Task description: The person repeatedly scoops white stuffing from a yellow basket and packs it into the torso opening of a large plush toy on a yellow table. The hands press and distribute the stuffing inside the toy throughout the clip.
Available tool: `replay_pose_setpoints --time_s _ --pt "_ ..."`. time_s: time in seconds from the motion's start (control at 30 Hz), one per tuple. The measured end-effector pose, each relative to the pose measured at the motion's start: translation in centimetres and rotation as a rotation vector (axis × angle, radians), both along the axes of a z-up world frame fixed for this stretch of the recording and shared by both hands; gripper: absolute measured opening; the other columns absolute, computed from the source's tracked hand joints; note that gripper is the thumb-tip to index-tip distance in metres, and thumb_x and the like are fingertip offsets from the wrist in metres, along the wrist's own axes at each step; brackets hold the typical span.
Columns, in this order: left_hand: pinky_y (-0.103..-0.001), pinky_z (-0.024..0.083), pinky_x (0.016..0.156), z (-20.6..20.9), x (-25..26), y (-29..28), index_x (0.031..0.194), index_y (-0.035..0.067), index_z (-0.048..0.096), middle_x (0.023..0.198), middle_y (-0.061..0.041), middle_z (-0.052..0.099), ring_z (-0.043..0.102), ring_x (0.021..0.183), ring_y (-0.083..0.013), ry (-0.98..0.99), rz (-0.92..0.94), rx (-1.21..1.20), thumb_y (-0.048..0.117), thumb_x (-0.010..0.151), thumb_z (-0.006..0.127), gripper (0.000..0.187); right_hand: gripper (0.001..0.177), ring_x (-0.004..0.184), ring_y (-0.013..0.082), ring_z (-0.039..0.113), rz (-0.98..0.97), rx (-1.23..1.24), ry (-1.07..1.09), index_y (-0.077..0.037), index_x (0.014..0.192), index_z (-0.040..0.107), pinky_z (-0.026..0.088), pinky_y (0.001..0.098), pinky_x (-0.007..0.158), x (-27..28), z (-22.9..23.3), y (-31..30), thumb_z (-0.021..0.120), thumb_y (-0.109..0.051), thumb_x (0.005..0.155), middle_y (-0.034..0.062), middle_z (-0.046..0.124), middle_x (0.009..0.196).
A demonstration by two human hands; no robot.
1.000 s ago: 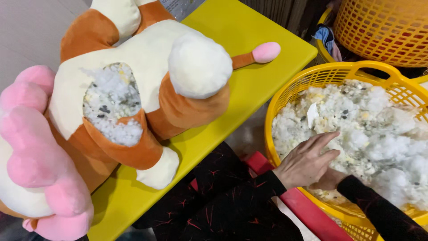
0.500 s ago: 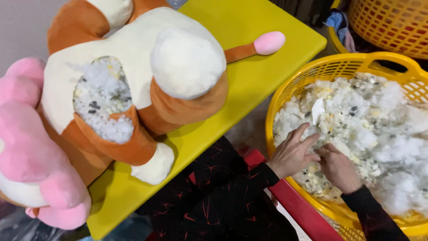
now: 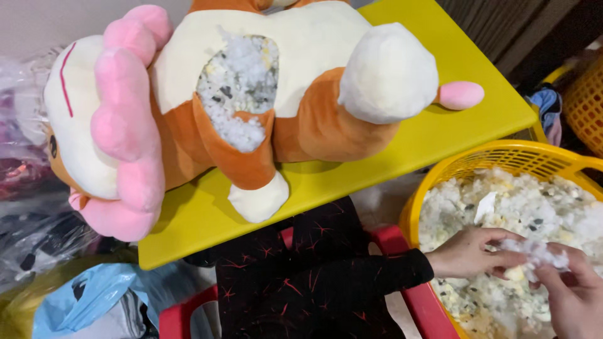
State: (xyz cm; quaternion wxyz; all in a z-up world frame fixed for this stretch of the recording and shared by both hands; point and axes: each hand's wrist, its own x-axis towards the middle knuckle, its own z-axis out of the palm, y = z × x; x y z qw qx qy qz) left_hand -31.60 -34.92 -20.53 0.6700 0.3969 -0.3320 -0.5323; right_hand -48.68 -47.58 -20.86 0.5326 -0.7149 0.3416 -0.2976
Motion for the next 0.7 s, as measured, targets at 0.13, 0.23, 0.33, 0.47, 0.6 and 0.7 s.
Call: replay_pose_setpoints --time_s 0.13,0.23,0.33,0.47,0.6,0.7 --pt "-0.025 0.058 0.083 6.6 2.8 5.5 0.131 -0.004 0.067 0.110 -0.010 0.073 0.069 0.094 -0.0114 -0.317 0.284 -0.075 0.015 0.100 0.075 0.037 0.028 0.107 0.0147 0.064 0.206 -0.214 -0.134 -0.001 0.122 0.059 0.057 0.0286 0.084 4.9 8.7 4.6 0.061 0.005 0.095 0.0144 0.058 0.131" --pt "-0.023 0.058 0.086 12.6 7.8 12.2 0.121 0.000 0.069 0.114 -0.007 0.072 0.069 0.099 -0.0100 -0.576 0.521 -0.186 0.004 0.094 0.075 0.028 0.034 0.121 0.0172 0.057 0.378 -0.335 -0.185 0.000 0.127 0.063 0.051 0.0261 0.097 10.0 16.0 11.1 0.063 0.006 0.093 0.0150 0.053 0.141" --pt "-0.025 0.058 0.087 18.1 13.0 19.8 0.113 0.000 0.070 0.110 -0.008 0.070 0.070 0.102 -0.0124 -0.658 0.669 -0.143 -0.007 0.084 0.072 0.030 0.045 0.121 0.0211 0.057 0.477 -0.493 -0.194 -0.001 0.129 0.063 0.048 0.0283 0.089 16.6 21.6 16.9 0.064 0.006 0.085 0.0162 0.054 0.144" --pt "-0.026 0.058 0.088 23.4 20.6 28.0 0.110 0.004 0.072 0.113 -0.008 0.072 0.072 0.103 -0.0171 -1.093 1.082 -0.130 -0.006 0.080 0.076 0.032 0.041 0.110 0.0200 0.061 0.549 -0.712 -0.367 -0.003 0.133 0.067 0.051 0.0310 0.091 27.1 24.9 23.6 0.067 0.011 0.095 0.0136 0.058 0.126" --pt "-0.030 0.060 0.089 26.0 28.8 31.8 0.118 0.008 0.070 0.120 -0.008 0.069 0.074 0.104 -0.0266 -1.433 1.288 0.128 -0.006 0.090 0.075 0.032 0.035 0.090 0.0203 0.060 0.587 -0.414 -0.515 -0.003 0.122 0.056 0.050 0.0279 0.069 39.8 26.4 26.7 0.074 0.003 0.092 0.0085 0.059 0.109" --pt "-0.041 0.056 0.096 25.7 31.3 32.7 0.139 0.004 0.054 0.140 -0.021 0.050 0.064 0.115 -0.0433 -1.595 1.118 0.254 0.000 0.082 0.078 0.062 0.032 0.095 0.0303 0.063 0.606 -0.720 -0.483 -0.001 0.113 0.055 0.052 0.0362 0.077 45.8 26.3 26.5 0.079 0.001 0.092 0.0130 0.058 0.109"
